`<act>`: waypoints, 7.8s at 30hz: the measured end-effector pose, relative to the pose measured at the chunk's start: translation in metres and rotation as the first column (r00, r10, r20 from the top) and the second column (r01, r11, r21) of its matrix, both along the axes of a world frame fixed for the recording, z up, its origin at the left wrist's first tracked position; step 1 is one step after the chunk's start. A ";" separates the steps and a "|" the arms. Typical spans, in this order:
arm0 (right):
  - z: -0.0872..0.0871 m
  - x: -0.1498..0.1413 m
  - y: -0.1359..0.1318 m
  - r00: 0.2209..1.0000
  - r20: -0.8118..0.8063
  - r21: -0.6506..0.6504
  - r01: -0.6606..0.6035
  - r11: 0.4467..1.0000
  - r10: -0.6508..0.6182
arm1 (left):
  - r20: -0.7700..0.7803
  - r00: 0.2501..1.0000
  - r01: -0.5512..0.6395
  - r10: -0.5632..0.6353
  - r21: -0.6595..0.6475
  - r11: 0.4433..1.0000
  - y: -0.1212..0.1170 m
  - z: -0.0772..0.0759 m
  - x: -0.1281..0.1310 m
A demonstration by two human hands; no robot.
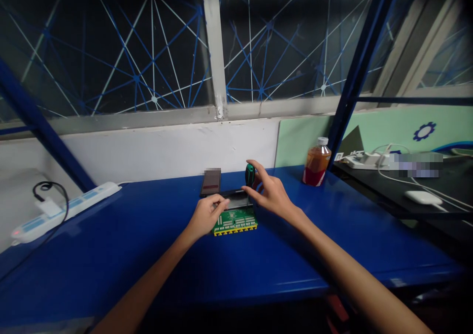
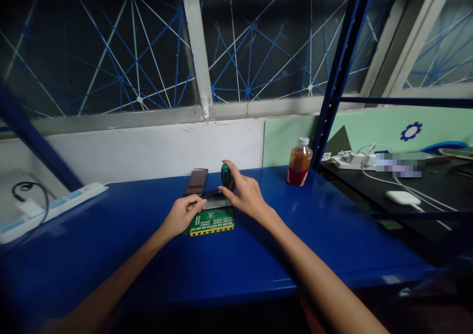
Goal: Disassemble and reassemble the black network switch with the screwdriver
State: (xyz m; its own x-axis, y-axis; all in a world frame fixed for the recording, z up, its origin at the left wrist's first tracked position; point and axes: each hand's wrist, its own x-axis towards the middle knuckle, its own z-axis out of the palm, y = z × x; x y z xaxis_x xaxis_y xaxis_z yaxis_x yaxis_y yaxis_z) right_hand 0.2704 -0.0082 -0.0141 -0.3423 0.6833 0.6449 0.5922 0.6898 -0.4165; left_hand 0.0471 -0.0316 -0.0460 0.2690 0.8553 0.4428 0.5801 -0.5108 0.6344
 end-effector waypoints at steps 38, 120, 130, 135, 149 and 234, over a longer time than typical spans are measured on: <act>0.007 0.003 -0.004 0.996 0.052 -0.038 -0.075 0.996 0.077 | -0.077 0.997 0.020 -0.023 -0.048 0.999 -0.001 0.005 0.000; 0.010 -0.014 -0.010 0.739 -0.673 -0.286 -0.307 0.908 0.037 | 0.604 0.789 0.238 0.112 -0.469 0.851 0.001 0.003 -0.004; 0.011 -0.016 -0.012 0.730 -0.682 -0.276 -0.314 0.908 0.046 | 0.658 0.746 0.292 0.103 -0.462 0.838 0.000 0.004 -0.003; 0.008 -0.018 -0.014 0.716 -0.691 -0.219 -0.338 0.915 0.099 | 0.691 0.708 0.299 0.144 -0.478 0.826 0.004 0.001 -0.004; 0.009 -0.019 -0.014 0.670 -0.729 -0.129 -0.335 0.933 0.140 | 0.687 0.717 0.325 0.116 -0.477 0.817 0.004 0.001 -0.005; 0.014 -0.068 -0.005 0.961 -0.070 -0.013 -0.269 0.963 0.267 | 0.305 0.948 0.201 -0.089 -0.359 0.911 0.013 0.011 -0.033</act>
